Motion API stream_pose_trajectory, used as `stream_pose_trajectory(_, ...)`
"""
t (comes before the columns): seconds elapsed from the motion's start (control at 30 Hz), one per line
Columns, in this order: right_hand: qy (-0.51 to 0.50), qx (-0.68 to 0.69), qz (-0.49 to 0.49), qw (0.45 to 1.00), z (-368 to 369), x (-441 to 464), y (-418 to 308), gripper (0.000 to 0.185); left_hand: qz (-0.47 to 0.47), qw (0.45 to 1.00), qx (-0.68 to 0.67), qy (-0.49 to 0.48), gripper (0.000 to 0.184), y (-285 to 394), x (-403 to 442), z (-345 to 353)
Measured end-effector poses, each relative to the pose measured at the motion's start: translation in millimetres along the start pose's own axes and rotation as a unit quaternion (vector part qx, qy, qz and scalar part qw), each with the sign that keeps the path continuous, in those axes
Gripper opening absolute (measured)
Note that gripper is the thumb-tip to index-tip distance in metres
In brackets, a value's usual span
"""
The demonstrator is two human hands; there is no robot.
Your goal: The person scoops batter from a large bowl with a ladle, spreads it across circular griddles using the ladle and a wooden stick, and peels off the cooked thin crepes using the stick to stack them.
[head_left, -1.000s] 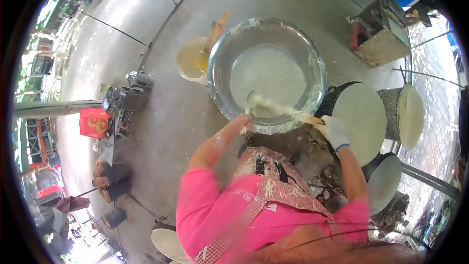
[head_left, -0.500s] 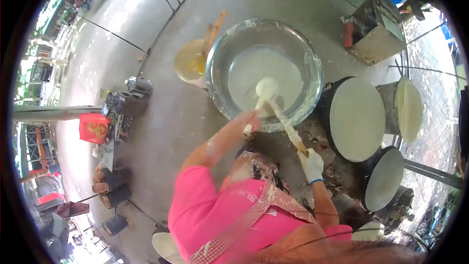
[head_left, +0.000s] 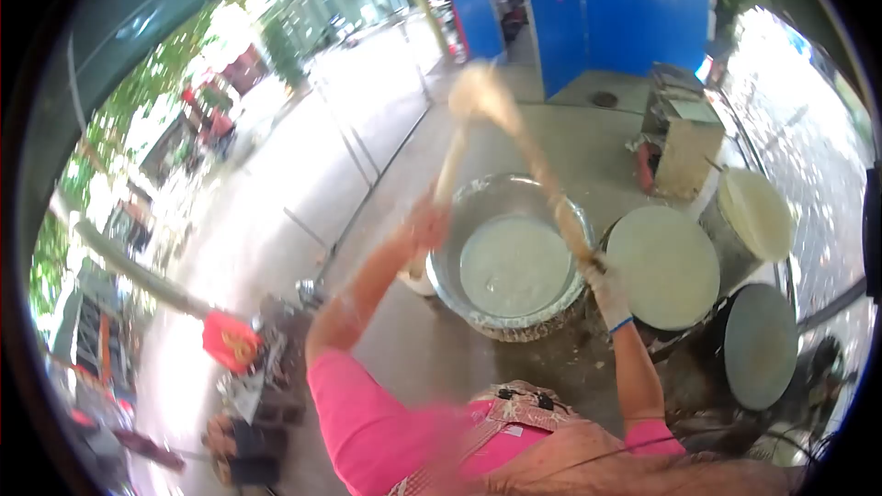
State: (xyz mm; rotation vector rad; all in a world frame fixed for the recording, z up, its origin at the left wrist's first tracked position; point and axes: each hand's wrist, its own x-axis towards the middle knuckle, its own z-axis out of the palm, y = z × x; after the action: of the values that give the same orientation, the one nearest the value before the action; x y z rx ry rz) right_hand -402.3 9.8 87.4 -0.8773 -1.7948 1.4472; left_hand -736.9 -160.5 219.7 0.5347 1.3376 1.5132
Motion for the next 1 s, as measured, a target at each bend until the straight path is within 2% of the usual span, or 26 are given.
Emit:
stream_pose_trajectory(0.03,-0.046,0.034,0.076,0.995,4,-13,15,0.034,-0.031,0.999,-0.002,-0.036,0.033,1,-29,26)
stream_pose_trajectory(0.07,-0.038,-0.036,0.117,0.992,4,-33,19,0.033,-0.167,0.978,-0.066,-0.108,0.011,-27,-1,-5)
stream_pose_trajectory(0.1,-0.03,-0.103,0.16,0.981,3,-49,17,0.032,-0.239,0.945,-0.198,-0.101,0.012,-32,6,-10)
stream_pose_trajectory(0.13,-0.024,-0.167,0.212,0.963,2,-68,19,0.031,-0.313,0.889,-0.323,-0.081,0.017,-40,13,-12)
stream_pose_trajectory(0.17,-0.001,-0.269,0.137,0.953,-7,-84,39,0.042,-0.389,0.809,-0.438,-0.049,0.024,-55,19,-9)
stream_pose_trajectory(0.23,0.043,-0.272,0.143,0.951,-27,-116,-4,0.04,-0.243,0.95,-0.187,-0.066,0.036,-45,-2,17)
stream_pose_trajectory(0.27,0.077,-0.261,0.137,0.953,-34,-122,-15,0.039,-0.338,0.877,-0.249,-0.232,0.038,-41,13,4)
stream_pose_trajectory(0.3,0.101,-0.256,0.131,0.953,-42,-131,-25,0.038,-0.424,0.763,-0.313,-0.375,0.04,-43,29,2)
stream_pose_trajectory(0.37,0.139,-0.245,0.101,0.954,-53,-152,-20,0.036,-0.292,0.899,-0.16,-0.285,0.033,-54,21,48)
stream_pose_trajectory(0.4,0.163,-0.235,0.073,0.955,-54,-156,1,0.036,-0.205,0.947,-0.077,-0.235,0.031,-56,16,69)
stream_pose_trajectory(0.43,0.188,-0.223,0.042,0.956,-55,-163,7,0.036,-0.268,0.928,-0.124,-0.229,0.029,-65,18,86)
stream_pose_trajectory(0.5,0.192,-0.147,0.162,0.957,-59,-195,11,0.036,-0.396,0.87,-0.202,-0.214,0.026,-87,23,126)
stream_pose_trajectory(0.53,0.204,-0.108,0.222,0.947,-65,-221,11,0.037,-0.46,0.792,-0.305,-0.261,0.037,-101,22,145)
stream_pose_trajectory(0.6,0.236,-0.271,0.184,0.915,-75,-280,73,0.035,-0.558,0.724,-0.343,-0.219,0.028,-139,30,189)
stream_pose_trajectory(0.63,0.226,-0.313,0.229,0.894,-82,-310,78,0.036,-0.605,0.685,-0.356,-0.194,0.024,-161,32,213)
stream_pose_trajectory(0.77,0.3,-0.287,0.315,0.854,-127,-428,82,0.039,-0.662,0.596,-0.372,-0.26,0.02,-260,25,313)
stream_pose_trajectory(0.83,0.344,-0.281,0.403,0.8,-159,-469,52,0.038,-0.684,0.554,-0.392,-0.268,0.019,-280,9,381)
stream_pose_trajectory(0.9,0.404,-0.289,0.458,0.737,-198,-499,33,0.04,-0.673,0.532,-0.375,-0.351,0.017,-301,7,442)
stream_pose_trajectory(0.97,0.473,-0.256,0.458,0.708,-243,-519,49,0.039,-0.627,0.614,-0.27,-0.396,0.015,-308,10,496)
stream_pose_trajectory(1.0,0.526,-0.278,0.41,0.691,-262,-513,47,0.041,-0.525,0.704,-0.157,-0.452,0.01,-301,7,526)
